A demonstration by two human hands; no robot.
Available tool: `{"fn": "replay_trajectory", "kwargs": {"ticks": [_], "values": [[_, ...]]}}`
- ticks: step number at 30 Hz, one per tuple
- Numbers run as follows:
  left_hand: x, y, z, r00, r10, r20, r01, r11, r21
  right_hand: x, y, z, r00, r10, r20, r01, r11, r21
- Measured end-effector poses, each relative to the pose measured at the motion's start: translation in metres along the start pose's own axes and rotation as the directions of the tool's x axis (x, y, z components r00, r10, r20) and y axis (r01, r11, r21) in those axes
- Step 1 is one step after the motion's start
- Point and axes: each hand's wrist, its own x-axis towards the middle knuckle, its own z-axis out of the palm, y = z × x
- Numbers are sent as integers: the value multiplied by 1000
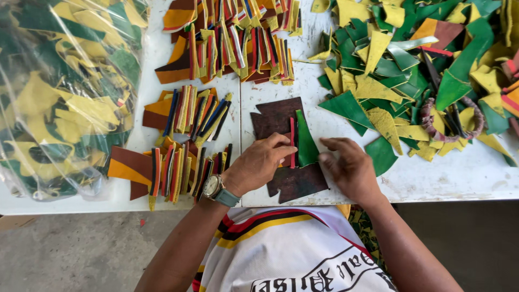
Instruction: The person repeatedly picks small colored foam pieces from piles on a white table, aligns them on a dark template, and stacks the assembled units. The person handles green, yellow, red, and brown pieces by hand, occasionally shifting piles to access more pieces.
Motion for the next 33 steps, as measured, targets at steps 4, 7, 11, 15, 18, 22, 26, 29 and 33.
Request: {"fn": "replay_trajectory", "kwargs": {"ticks": [4,7,11,15,18,22,26,29,33], "values": [[2,-5,0,995,-49,83,52,998,-27,-2,12,-5,976,212,-46,-197,955,223],[3,-5,-2,990,-74,117,78,997,-30,-3,22,-3,985,168,-40,-155,962,223],[4,-2,-2,998,-18,65,19,1000,-21,-5,29,-1,969,238,-71,-185,884,429],[8,6,1,986,-73,150,53,990,133,-4,24,-4,968,244,-53,-212,914,346],[11,8,1,992,-33,125,8,982,190,-2,11,-8,993,121,-6,-118,977,180],[18,4,-4,960,-120,252,85,986,147,5,-5,-3,983,-117,141,129,988,-83],[23,1,-7,958,-115,261,88,990,111,10,-9,3,972,-153,177,186,965,-186],[24,-1,-7,956,-117,271,90,990,110,8,-7,4,969,-177,174,213,952,-218],[21,-3,-4,974,-90,208,76,994,73,7,-5,5,966,-193,170,228,949,-216]]}}
